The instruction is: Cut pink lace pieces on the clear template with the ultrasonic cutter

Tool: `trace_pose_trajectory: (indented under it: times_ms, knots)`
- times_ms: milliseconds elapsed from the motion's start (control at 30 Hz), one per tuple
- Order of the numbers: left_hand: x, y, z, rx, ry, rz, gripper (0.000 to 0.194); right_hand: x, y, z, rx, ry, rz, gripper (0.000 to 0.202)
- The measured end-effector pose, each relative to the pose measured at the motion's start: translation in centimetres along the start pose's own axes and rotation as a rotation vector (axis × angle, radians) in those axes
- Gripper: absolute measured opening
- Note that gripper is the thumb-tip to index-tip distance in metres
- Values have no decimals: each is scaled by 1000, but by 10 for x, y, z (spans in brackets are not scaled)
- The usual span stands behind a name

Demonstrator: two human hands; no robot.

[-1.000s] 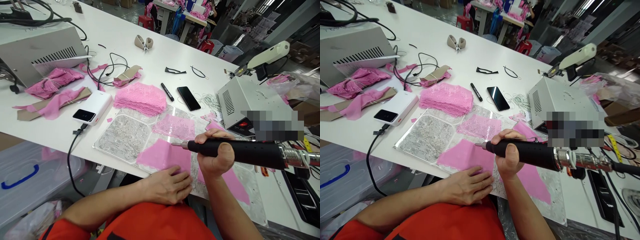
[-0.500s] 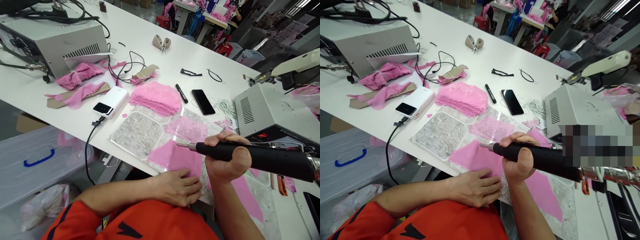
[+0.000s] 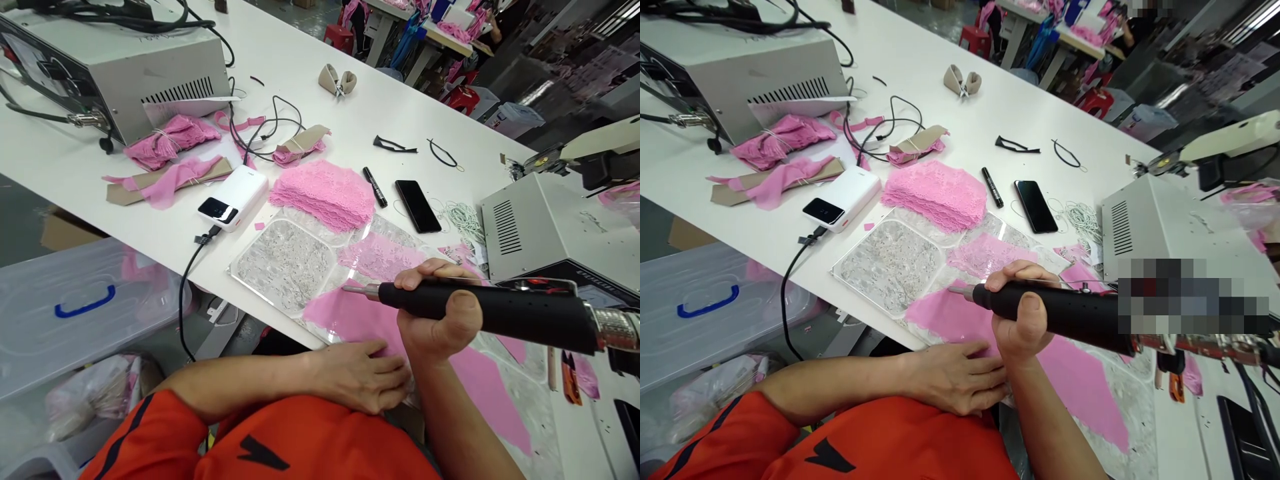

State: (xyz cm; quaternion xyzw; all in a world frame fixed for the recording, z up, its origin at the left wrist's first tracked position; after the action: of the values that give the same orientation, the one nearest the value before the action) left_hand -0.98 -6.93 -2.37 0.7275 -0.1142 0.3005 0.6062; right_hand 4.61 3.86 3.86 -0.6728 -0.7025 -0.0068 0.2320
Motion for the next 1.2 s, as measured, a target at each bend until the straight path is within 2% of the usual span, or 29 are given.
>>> trace_pose_trajectory:
  times_ms: [267,700,1033,1200]
  knots:
    - [0,-1,0,-6,-8,-3,27,1,-3,-1,-9,20,-19,15]
    - [0,-7,2,-71,11,24,23,-10,-13,-2,37,-48,-120,19]
    - [-1,-7,2,-48,-7,-49,17,-9,-12,-5,8,-57,-99,20]
    - [1,-1,1,-61,-11,-63,27,-10,-8,-16,50,-53,-43,22]
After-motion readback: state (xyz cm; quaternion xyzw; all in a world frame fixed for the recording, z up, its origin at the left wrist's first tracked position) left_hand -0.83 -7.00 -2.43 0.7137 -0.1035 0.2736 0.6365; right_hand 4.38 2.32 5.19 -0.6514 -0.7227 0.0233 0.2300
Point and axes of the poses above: each hand's wrist, its own x-axis towards the middle knuckle, its own y-axis out of the back of the hand, z = x × y, the point moved 4 cm from there along x, towards the middle knuckle, and after that the axes turned 9 degrees about -y, right-handed, at the moved point
